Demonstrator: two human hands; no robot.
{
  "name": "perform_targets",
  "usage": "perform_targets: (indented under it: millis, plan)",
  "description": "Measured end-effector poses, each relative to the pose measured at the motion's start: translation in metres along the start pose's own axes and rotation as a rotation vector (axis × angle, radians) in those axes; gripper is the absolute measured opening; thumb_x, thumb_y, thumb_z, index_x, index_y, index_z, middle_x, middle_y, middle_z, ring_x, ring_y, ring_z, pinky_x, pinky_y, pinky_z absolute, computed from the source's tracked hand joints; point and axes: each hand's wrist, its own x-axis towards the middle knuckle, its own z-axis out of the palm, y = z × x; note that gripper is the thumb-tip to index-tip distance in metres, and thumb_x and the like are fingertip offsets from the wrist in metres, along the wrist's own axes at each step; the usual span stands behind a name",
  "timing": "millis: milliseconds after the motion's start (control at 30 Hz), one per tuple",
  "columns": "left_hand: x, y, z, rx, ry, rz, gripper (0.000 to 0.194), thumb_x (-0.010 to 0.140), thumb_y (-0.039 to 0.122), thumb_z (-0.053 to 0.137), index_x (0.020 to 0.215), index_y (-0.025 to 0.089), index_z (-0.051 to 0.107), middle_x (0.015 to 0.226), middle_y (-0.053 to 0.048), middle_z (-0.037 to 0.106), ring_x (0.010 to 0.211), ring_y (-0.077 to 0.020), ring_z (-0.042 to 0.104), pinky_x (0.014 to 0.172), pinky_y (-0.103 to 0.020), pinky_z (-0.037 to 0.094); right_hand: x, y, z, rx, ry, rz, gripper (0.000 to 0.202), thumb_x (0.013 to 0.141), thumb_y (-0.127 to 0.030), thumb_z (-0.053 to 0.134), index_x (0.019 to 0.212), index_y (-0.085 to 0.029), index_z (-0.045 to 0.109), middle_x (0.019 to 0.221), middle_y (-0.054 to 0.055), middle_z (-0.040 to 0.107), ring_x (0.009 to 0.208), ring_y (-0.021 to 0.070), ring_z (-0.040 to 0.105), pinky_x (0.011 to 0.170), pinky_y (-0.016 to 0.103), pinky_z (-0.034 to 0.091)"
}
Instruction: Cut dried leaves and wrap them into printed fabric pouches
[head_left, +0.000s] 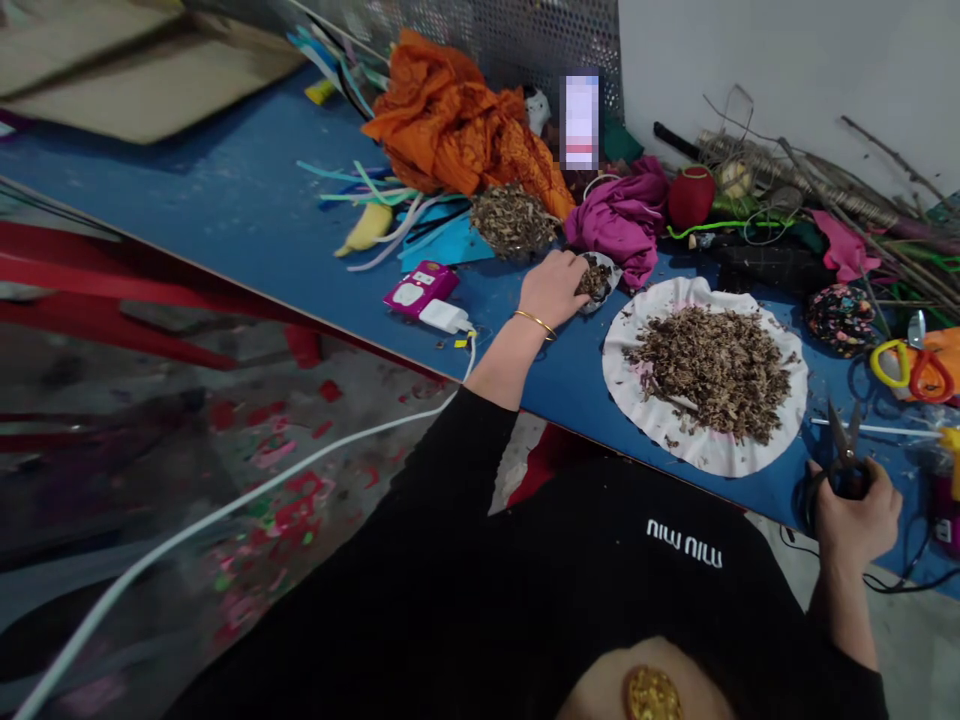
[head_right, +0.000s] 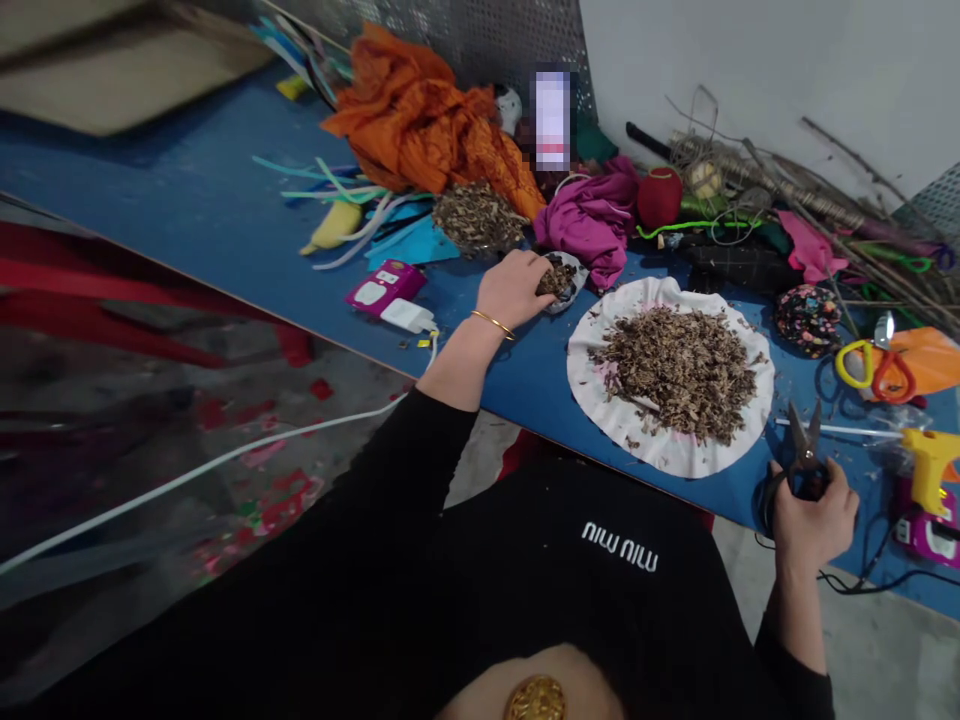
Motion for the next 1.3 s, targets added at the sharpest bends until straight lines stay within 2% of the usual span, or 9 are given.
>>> perform_targets:
  millis: [100, 267, 500, 667, 900, 1133, 1300]
  plan:
    - [0.002, -0.001, -0.004, 0.016, -0.03, -0.011, 0.031, 0.091, 0.027, 0.069, 0.12, 0.015, 0.067, 0.12, -0.018, 0.069, 0.121, -0.0348, 0.06, 0.1, -0.044, 0.049, 0.0, -0.002, -0.001, -0.012, -0.004, 0.022, 0.088, 0.069, -0.068, 0.075, 0.142, -0.02, 0.065, 0.126, 0.02, 0.069, 0.119, 0.0431, 0.065, 0.1, 0.053, 0.052]
    - [0.006, -0.002, -0.012, 0.047, -0.085, -0.066, 0.025, 0.091, 0.037, 0.073, 0.108, 0.018, 0.074, 0.111, -0.015, 0.075, 0.113, -0.0329, 0.067, 0.091, -0.04, 0.05, 0.0, -0.004, -0.002, -0.014, 0.006, 0.01, 0.087, 0.069, -0.069, 0.075, 0.14, -0.02, 0.066, 0.123, 0.019, 0.069, 0.117, 0.0407, 0.066, 0.098, 0.049, 0.052]
    - [0.007, 0.002, -0.021, 0.145, -0.15, -0.1, 0.035, 0.095, 0.04, 0.068, 0.118, 0.013, 0.07, 0.115, -0.019, 0.077, 0.111, -0.0339, 0.071, 0.086, -0.037, 0.05, 0.0, 0.0, 0.0, 0.007, -0.006, 0.001, 0.088, 0.07, -0.07, 0.074, 0.142, -0.02, 0.064, 0.126, 0.02, 0.068, 0.115, 0.0407, 0.065, 0.099, 0.052, 0.052]
    - [0.007, 0.009, -0.03, 0.15, -0.207, -0.102, 0.039, 0.098, 0.038, 0.066, 0.123, 0.008, 0.069, 0.118, -0.023, 0.076, 0.118, -0.0365, 0.07, 0.091, -0.038, 0.051, -0.001, 0.002, 0.001, 0.015, 0.008, -0.03, 0.086, 0.073, -0.065, 0.077, 0.142, -0.016, 0.064, 0.123, 0.021, 0.067, 0.112, 0.04, 0.065, 0.098, 0.054, 0.052]
    - [0.01, 0.008, -0.039, 0.124, -0.282, -0.11, 0.046, 0.099, 0.044, 0.064, 0.127, 0.008, 0.068, 0.125, -0.024, 0.074, 0.126, -0.0371, 0.068, 0.097, -0.035, 0.05, -0.001, -0.001, -0.001, 0.039, 0.01, -0.037, 0.09, 0.071, -0.072, 0.073, 0.141, -0.016, 0.066, 0.123, 0.022, 0.068, 0.111, 0.0425, 0.065, 0.096, 0.056, 0.052]
    - [0.015, 0.003, -0.04, 0.105, -0.301, -0.095, 0.045, 0.101, 0.042, 0.058, 0.13, 0.009, 0.066, 0.128, -0.023, 0.073, 0.126, -0.036, 0.068, 0.099, -0.035, 0.051, -0.001, 0.0, -0.001, 0.024, -0.008, -0.036, 0.089, 0.071, -0.069, 0.075, 0.142, -0.016, 0.064, 0.123, 0.022, 0.068, 0.111, 0.0445, 0.065, 0.095, 0.059, 0.052]
    - [0.016, 0.01, -0.037, 0.133, -0.273, -0.096, 0.043, 0.1, 0.035, 0.056, 0.133, 0.01, 0.064, 0.124, -0.022, 0.074, 0.12, -0.0355, 0.07, 0.095, -0.036, 0.052, -0.001, 0.003, 0.002, 0.032, 0.026, -0.069, 0.088, 0.072, -0.07, 0.074, 0.141, -0.017, 0.066, 0.119, 0.021, 0.068, 0.108, 0.0425, 0.066, 0.093, 0.056, 0.053]
